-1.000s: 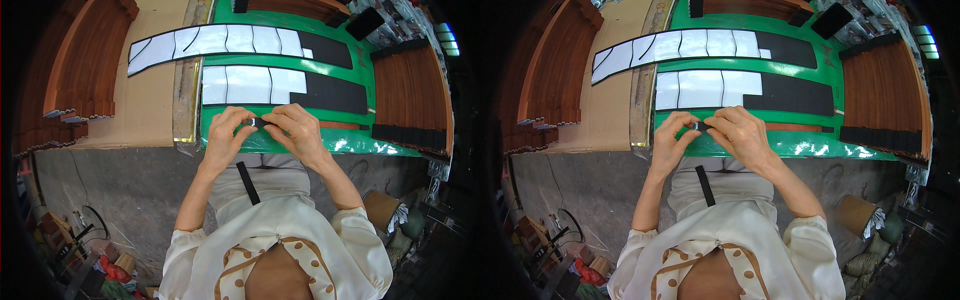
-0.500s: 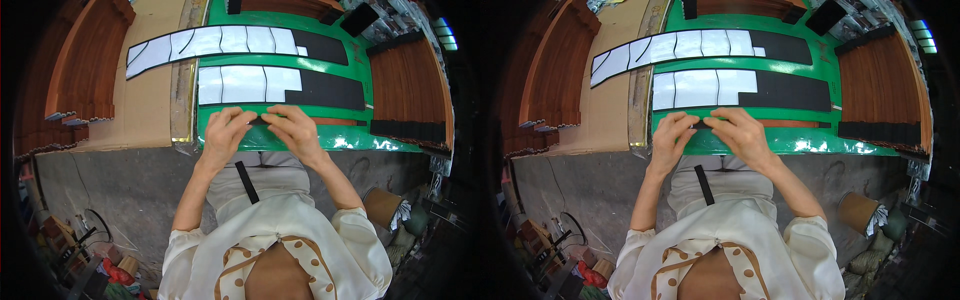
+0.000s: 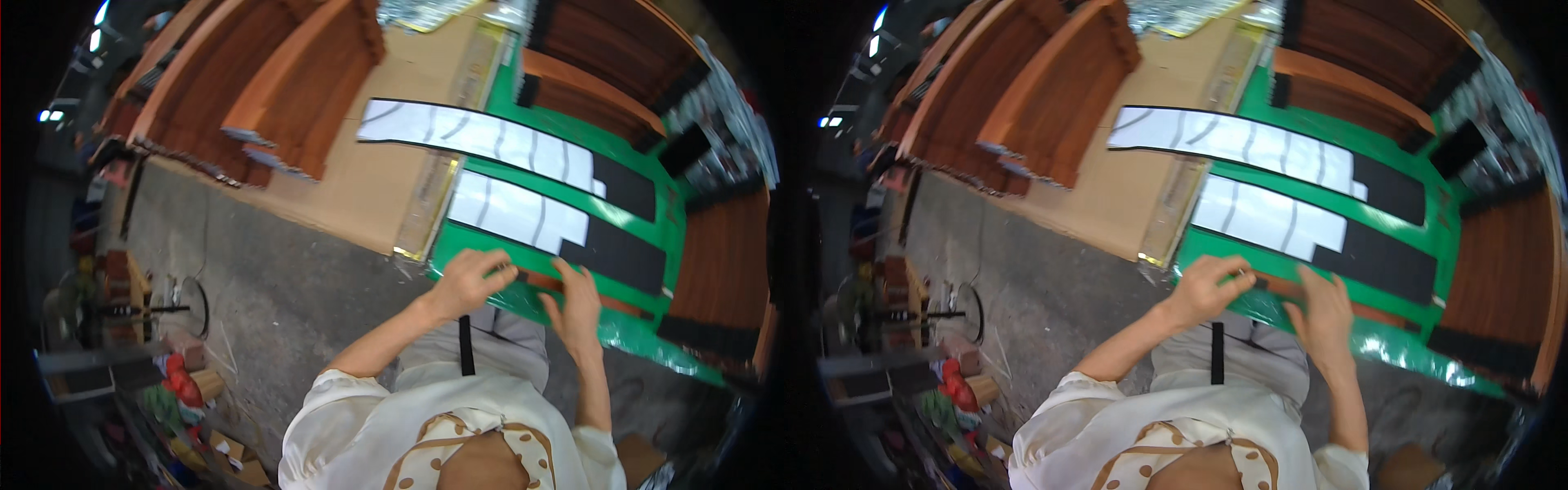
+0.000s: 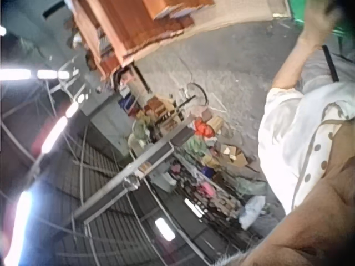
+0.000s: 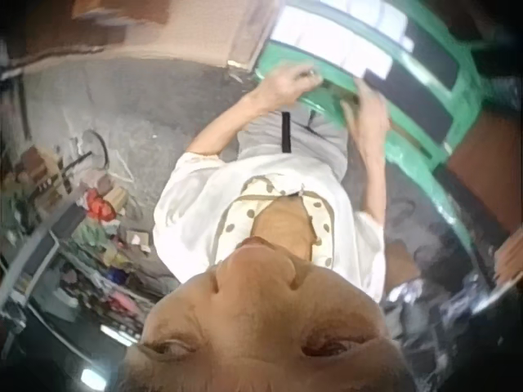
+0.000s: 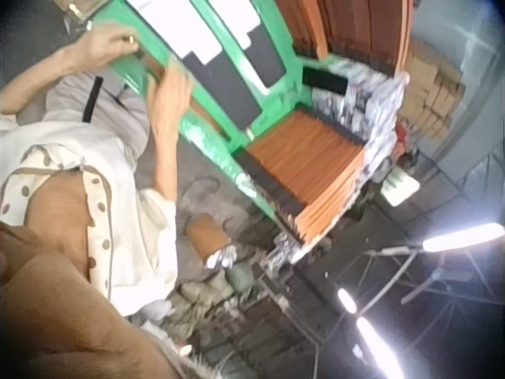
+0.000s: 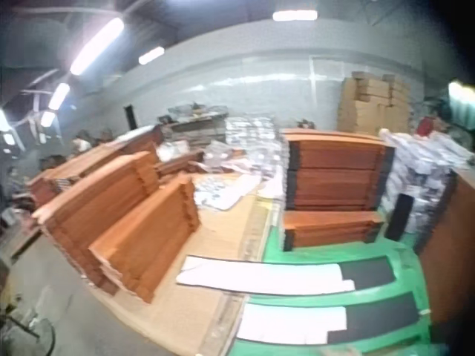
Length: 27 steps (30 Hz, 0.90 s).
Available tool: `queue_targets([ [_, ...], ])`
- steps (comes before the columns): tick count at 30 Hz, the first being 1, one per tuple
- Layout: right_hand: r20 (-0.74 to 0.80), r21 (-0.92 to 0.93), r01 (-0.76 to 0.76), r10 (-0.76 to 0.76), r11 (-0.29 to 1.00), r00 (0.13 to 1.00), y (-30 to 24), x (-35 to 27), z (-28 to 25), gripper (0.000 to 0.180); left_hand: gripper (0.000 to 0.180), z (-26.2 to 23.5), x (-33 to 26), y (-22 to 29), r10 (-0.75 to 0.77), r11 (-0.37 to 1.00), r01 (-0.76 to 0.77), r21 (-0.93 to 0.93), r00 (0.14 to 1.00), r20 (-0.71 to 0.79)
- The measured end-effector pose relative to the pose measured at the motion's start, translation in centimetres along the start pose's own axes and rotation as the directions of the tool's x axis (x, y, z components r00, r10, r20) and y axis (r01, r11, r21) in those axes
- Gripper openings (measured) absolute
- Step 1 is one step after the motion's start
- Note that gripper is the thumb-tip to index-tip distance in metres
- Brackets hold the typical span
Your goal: Applying black foam tape or cushioning to wooden furniture components.
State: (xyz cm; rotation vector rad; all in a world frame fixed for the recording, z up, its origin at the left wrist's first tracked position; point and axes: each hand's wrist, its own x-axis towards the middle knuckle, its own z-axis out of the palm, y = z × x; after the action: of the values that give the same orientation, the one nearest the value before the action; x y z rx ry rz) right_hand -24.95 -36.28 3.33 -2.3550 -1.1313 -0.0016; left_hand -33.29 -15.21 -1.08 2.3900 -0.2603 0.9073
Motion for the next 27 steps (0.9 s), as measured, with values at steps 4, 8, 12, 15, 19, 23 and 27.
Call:
queue_targets([
  [4, 0.057, -0.175, 0.040, -0.030, 0.984, 0.998, 1.5, -3.8, -1.4, 0.051, 0.025, -0.9, -1.3, 1.5, 0.187, 0.982, -0.187, -0.012, 0.980, 0.072],
  [8, -0.009, -0.238, 0.125, -0.131, 0.963, 0.991, 3.2, -4.9, 0.1, 0.034, 0.023, -1.2, -2.6, 1.0, 0.158, 0.987, -0.152, -0.043, 0.959, 0.235],
  [12, -0.092, -0.185, 0.062, -0.080, 0.981, 0.993, 5.3, -4.5, 1.5, 0.024, 0.016, -5.7, 0.8, -0.4, 0.094, 0.958, -0.125, 0.258, 0.987, 0.127],
  [15, -0.173, -0.234, 0.113, -0.156, 0.966, 0.973, 5.4, -3.1, 1.8, 0.024, 0.023, -12.5, 4.8, -5.0, 0.081, 0.837, 0.041, 0.546, 0.977, -0.197],
  [19, -0.151, -0.200, 0.158, -0.190, 0.967, 0.970, 6.1, -3.2, 1.8, 0.028, 0.049, -22.1, 8.3, -11.4, -0.065, 0.559, 0.373, 0.741, 0.910, -0.410],
  [23, 0.012, -0.065, 0.197, -0.197, 0.978, 0.980, 5.9, -3.5, 0.5, 0.043, 0.066, -28.5, 9.6, -15.2, -0.513, 0.509, 0.590, 0.627, 0.793, -0.330],
  [27, 0.035, -0.075, 0.121, -0.118, 0.990, 0.992, 7.2, -3.4, 1.4, 0.047, 0.077, -30.5, 9.8, -16.1, -0.681, 0.534, 0.603, 0.593, 0.722, -0.121],
])
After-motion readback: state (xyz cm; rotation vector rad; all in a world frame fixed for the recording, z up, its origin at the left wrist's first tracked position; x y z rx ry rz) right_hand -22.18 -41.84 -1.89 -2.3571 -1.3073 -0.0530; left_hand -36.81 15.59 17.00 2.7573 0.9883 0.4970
